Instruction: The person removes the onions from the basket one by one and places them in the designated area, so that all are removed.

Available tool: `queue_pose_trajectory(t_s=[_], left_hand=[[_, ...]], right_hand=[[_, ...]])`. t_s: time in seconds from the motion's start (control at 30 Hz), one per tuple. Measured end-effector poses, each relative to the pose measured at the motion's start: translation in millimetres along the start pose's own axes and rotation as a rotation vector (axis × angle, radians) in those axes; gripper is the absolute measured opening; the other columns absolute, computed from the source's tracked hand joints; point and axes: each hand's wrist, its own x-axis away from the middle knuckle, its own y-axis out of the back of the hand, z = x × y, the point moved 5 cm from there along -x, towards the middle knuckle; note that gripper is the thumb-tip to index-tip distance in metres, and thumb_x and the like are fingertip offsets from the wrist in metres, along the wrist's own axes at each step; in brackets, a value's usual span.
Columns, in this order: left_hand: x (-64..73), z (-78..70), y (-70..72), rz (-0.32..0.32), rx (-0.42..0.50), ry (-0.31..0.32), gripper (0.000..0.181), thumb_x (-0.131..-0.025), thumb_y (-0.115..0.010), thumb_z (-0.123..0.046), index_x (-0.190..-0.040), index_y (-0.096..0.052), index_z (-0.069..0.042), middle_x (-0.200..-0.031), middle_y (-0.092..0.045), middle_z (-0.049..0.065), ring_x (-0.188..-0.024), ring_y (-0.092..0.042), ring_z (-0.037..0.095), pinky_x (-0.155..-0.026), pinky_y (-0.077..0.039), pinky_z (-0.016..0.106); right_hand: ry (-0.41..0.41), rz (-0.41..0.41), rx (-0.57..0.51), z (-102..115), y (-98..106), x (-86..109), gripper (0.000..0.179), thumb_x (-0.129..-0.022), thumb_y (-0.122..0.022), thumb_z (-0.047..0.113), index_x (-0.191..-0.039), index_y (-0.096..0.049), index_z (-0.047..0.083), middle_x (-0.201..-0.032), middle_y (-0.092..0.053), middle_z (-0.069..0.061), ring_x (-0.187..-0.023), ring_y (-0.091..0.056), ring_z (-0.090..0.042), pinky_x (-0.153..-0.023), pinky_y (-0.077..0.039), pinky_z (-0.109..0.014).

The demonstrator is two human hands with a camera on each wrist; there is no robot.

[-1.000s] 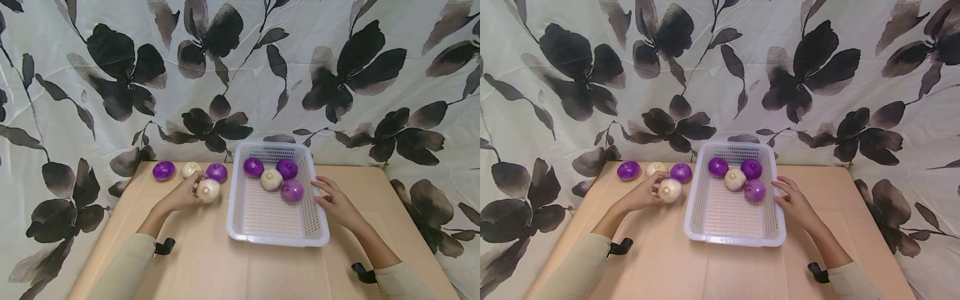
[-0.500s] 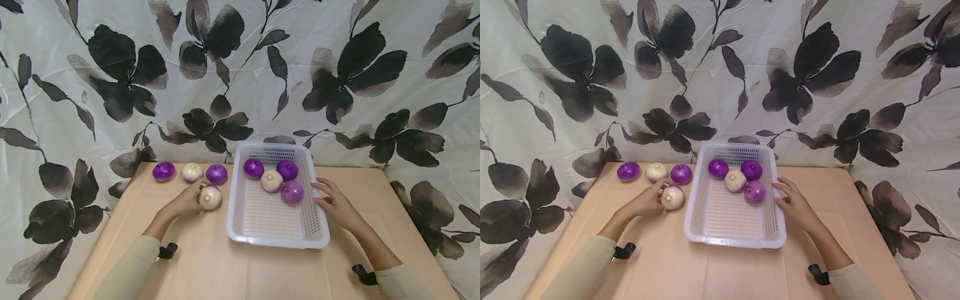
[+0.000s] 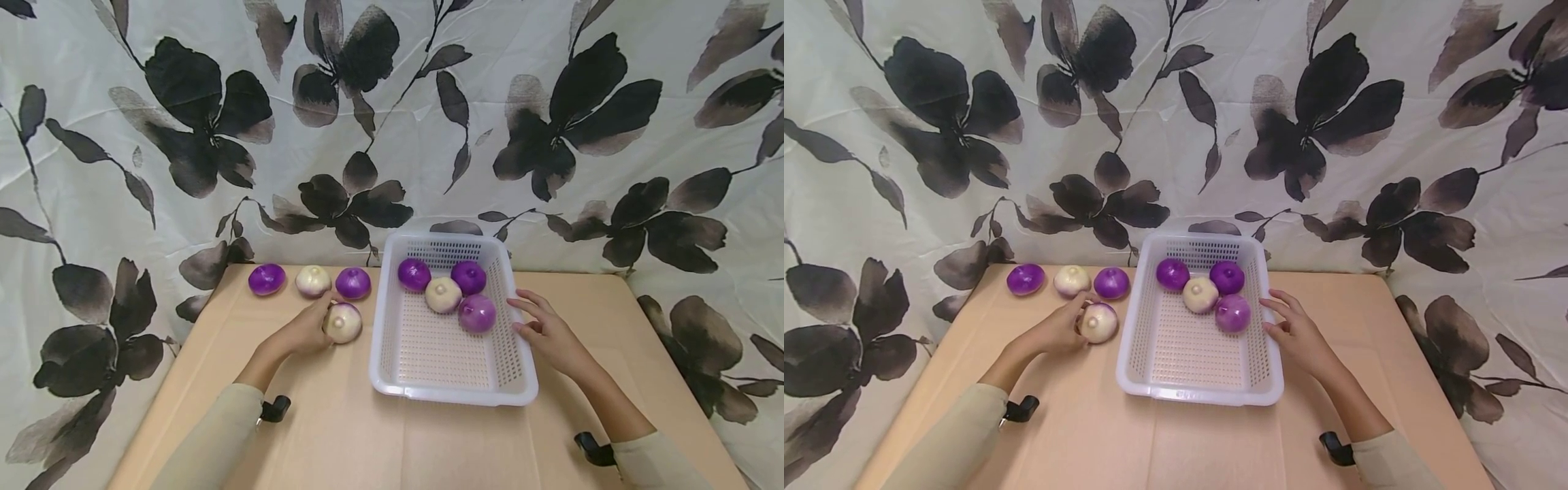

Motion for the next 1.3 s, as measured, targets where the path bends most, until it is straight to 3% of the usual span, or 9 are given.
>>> queue_pose_trajectory(t_s=[0.13, 0.47, 0.8, 1.03, 1.3], left_hand=[[-0.6, -0.8, 0.4, -0.002, -0.01, -0.006, 0.079, -0.063, -0.072, 0.016, -0.135, -0.045, -0.001, -0.137, -0.056, 0.025, -0.128, -0.055, 0.039, -0.111, -0.044, 0.056], [-1.1, -1.4, 2.3, 0.013, -0.012, 0.01, 0.078, -0.066, -0.073, 0.012, -0.137, -0.044, 0.002, -0.124, -0.061, 0.023, -0.106, -0.058, 0.03, -0.091, -0.049, 0.043], [2.8, -8.3, 16.5, 0.004, 0.021, 0.071, 0.075, -0.075, -0.071, 0.009, -0.143, -0.04, 0.005, -0.138, -0.052, 0.034, -0.125, -0.058, 0.048, -0.101, -0.052, 0.057], [4.1, -28.6, 37.8, -0.003, 0.035, 0.073, 0.074, -0.082, -0.073, 0.005, -0.147, -0.038, 0.001, -0.148, -0.045, 0.033, -0.132, -0.052, 0.054, -0.109, -0.046, 0.062], [-5.7, -74.4, 53.5, -0.044, -0.039, -0.026, 0.076, -0.081, -0.078, 0.002, -0.147, -0.041, -0.003, -0.145, -0.051, 0.021, -0.128, -0.057, 0.042, -0.108, -0.049, 0.057]], right_hand=[[-0.014, 0.008, -0.013, 1, 1, 0.1, 0.052, -0.1, -0.062, -0.001, -0.149, -0.046, -0.007, -0.163, -0.022, -0.028, -0.091, -0.072, -0.03, -0.073, -0.06, -0.02], [-0.02, 0.008, -0.024, -1, 0, -0.1, 0.052, -0.099, -0.063, -0.001, -0.149, -0.047, -0.006, -0.163, -0.022, -0.028, -0.091, -0.072, -0.03, -0.074, -0.059, -0.019], [-0.022, 0.011, -0.013, -1, 0, -0.7, 0.051, -0.1, -0.063, 0.0, -0.148, -0.048, -0.006, -0.163, -0.022, -0.027, -0.09, -0.072, -0.028, -0.073, -0.06, -0.02], [-0.013, 0.008, -0.003, -1, 0, -0.5, 0.05, -0.1, -0.063, 0.0, -0.147, -0.048, -0.007, -0.163, -0.023, -0.028, -0.09, -0.072, -0.029, -0.073, -0.059, -0.02], [0.048, -0.013, 0.014, -1, -1, 0.3, 0.047, -0.099, -0.062, -0.003, -0.143, -0.05, -0.01, -0.159, -0.026, -0.032, -0.088, -0.072, -0.026, -0.073, -0.06, -0.019]])
